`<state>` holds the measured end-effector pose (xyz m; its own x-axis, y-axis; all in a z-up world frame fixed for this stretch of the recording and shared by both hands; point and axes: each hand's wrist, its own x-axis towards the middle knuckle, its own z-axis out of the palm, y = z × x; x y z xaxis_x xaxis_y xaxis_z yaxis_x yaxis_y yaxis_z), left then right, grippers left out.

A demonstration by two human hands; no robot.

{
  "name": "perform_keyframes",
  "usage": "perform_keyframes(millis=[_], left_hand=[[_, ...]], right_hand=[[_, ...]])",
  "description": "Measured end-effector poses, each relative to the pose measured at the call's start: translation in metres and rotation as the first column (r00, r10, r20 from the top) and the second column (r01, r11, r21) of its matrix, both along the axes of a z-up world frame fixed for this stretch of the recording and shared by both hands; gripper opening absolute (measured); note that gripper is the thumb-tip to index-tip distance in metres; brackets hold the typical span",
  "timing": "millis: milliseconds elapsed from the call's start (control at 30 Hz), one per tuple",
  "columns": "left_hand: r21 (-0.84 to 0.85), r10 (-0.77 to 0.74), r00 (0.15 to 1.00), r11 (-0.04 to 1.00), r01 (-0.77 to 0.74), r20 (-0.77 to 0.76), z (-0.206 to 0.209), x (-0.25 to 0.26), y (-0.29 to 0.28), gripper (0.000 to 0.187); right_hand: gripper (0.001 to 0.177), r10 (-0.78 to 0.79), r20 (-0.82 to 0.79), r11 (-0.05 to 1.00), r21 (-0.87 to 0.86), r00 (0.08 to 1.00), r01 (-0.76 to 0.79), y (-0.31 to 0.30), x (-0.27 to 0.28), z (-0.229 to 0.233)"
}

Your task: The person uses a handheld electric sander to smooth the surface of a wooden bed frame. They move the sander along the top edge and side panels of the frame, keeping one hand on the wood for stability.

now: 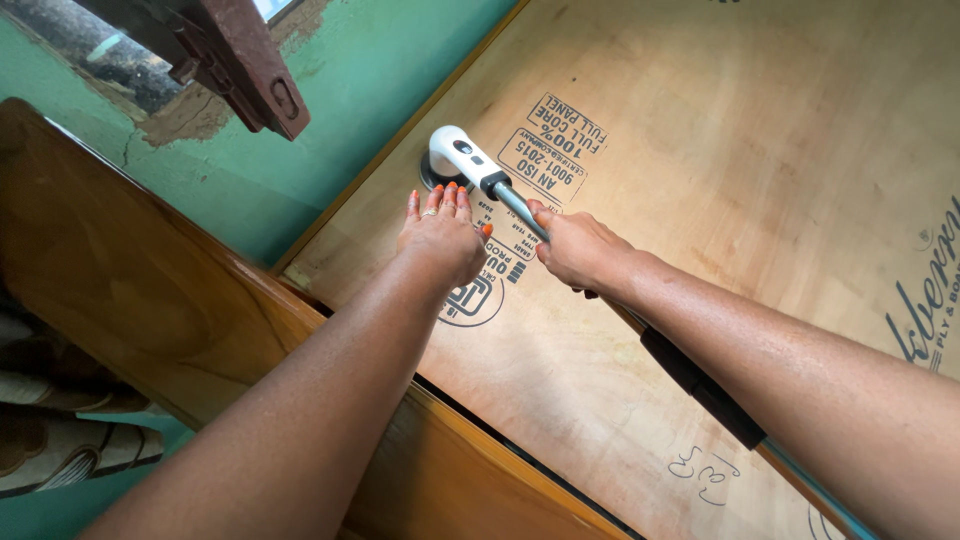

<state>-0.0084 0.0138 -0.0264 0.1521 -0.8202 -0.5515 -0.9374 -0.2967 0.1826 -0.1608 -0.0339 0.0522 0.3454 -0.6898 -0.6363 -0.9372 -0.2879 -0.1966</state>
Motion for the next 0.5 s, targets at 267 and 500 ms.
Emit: perform_keyframes(millis=[267, 500], left_hand=[[-0.013, -0.028, 1.000, 1.000, 0.028, -0.008, 0.005, 0.000, 0.003, 0.069], [-0.040, -0.049, 0.999, 0.998, 0.049, 0.015, 0.000, 0.003, 0.006, 0.069]], right_hand=[[0.069, -0.044, -0.022, 0.999, 0.000, 0.999, 0.044, 0.006, -0.016, 0.001], [0.069, -0.104, -0.009, 0.995, 0.013, 0.995, 0.104, 0.010, -0.036, -0.002]])
